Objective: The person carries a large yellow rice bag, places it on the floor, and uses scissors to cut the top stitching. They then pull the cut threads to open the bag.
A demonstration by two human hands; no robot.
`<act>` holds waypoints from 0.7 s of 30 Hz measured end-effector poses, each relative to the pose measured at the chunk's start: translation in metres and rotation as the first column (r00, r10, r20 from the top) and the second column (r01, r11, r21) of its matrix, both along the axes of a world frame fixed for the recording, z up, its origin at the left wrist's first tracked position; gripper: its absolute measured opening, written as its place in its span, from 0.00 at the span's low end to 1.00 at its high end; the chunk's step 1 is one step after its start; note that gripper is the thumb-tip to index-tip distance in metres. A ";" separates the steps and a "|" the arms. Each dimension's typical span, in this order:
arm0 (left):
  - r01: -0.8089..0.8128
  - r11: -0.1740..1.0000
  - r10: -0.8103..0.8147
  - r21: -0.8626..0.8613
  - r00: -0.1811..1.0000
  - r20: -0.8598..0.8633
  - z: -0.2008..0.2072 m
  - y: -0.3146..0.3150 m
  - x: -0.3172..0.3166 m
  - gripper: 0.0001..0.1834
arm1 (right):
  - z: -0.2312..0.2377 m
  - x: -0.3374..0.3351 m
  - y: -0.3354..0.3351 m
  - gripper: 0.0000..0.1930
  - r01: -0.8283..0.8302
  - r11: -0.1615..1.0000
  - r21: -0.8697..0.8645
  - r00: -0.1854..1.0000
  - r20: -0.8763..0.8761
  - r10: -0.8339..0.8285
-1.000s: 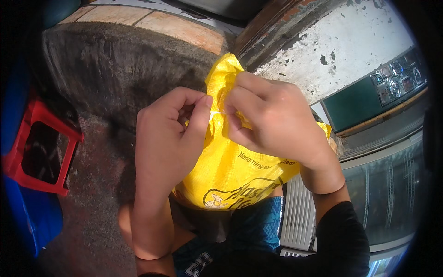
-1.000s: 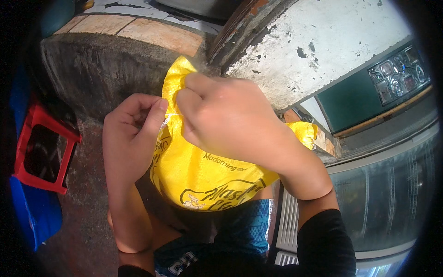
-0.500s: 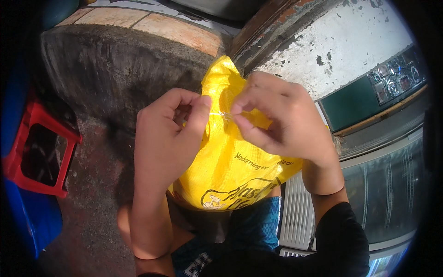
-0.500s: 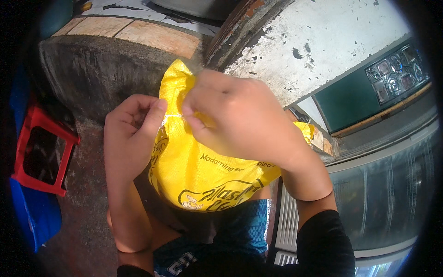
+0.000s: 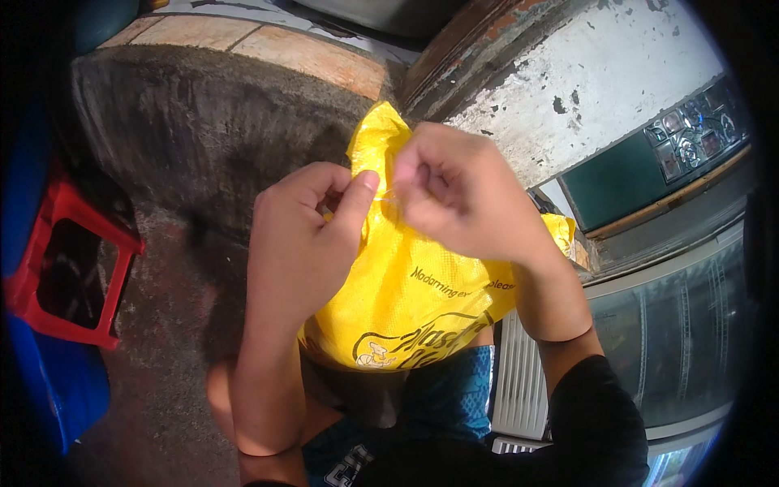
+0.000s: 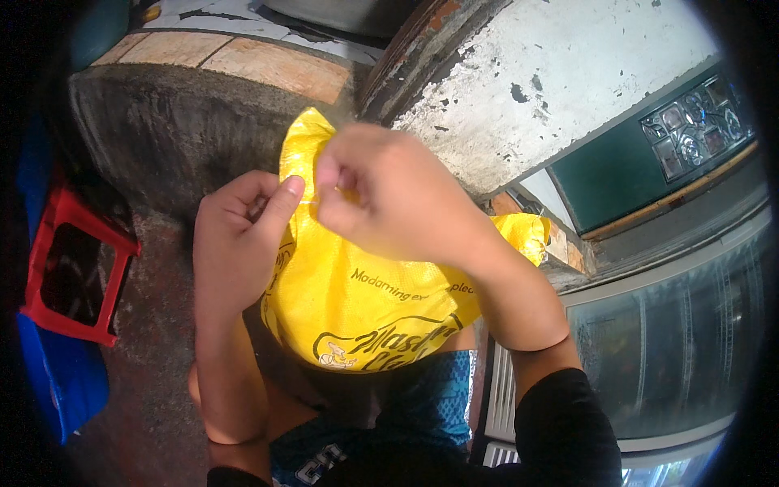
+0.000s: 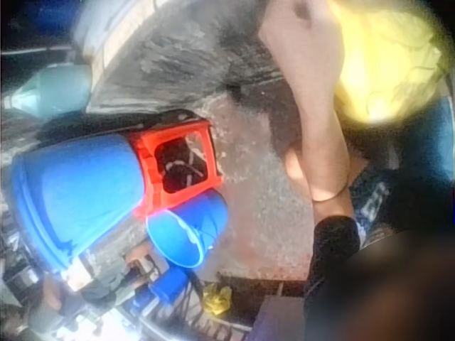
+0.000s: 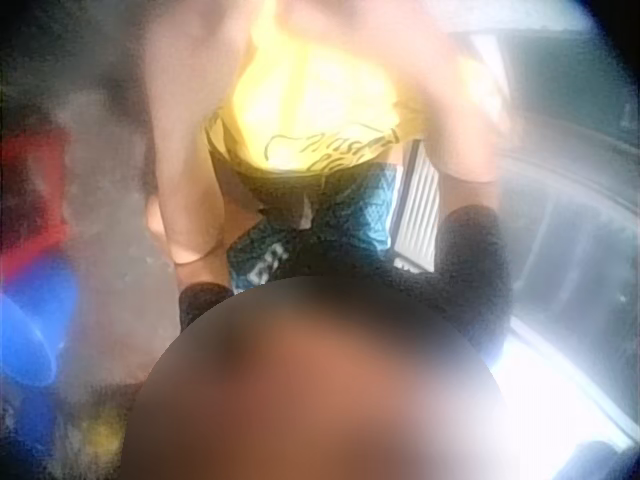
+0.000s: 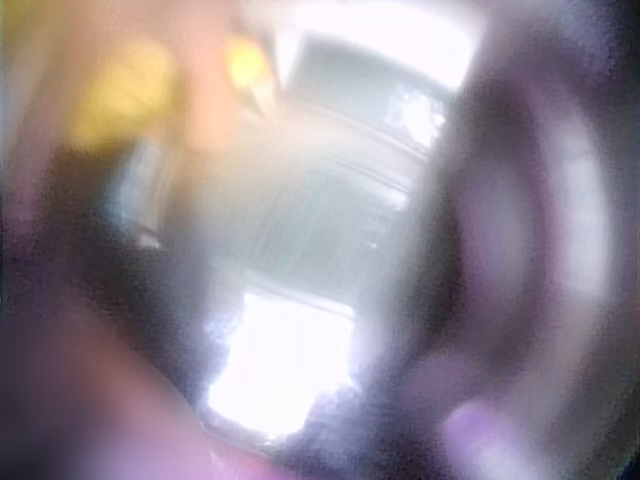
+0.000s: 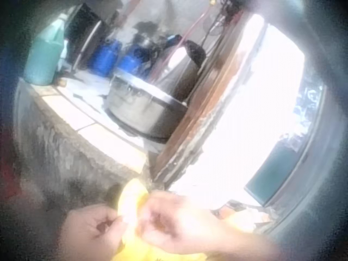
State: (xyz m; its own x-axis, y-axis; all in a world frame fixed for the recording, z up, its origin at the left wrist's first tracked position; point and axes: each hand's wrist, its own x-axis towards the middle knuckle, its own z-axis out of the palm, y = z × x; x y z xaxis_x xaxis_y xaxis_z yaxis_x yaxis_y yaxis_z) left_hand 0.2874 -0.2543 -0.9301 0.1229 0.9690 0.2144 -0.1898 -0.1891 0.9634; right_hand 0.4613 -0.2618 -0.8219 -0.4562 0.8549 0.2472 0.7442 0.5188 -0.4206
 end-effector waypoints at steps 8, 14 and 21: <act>0.040 0.998 -0.038 -0.055 0.999 0.035 -0.001 0.003 -0.002 0.15 | 0.019 0.008 -0.012 0.03 -0.104 0.981 0.163 0.991 0.104 0.088; -0.008 0.999 0.005 0.038 0.997 0.078 -0.010 -0.001 -0.001 0.11 | 0.016 0.022 -0.034 0.04 -0.177 0.968 0.176 0.982 0.093 0.162; -0.200 0.841 0.307 0.502 0.941 -0.140 0.012 -0.011 -0.028 0.04 | 0.053 0.158 -0.163 0.06 0.744 0.578 0.335 0.658 -0.220 -0.720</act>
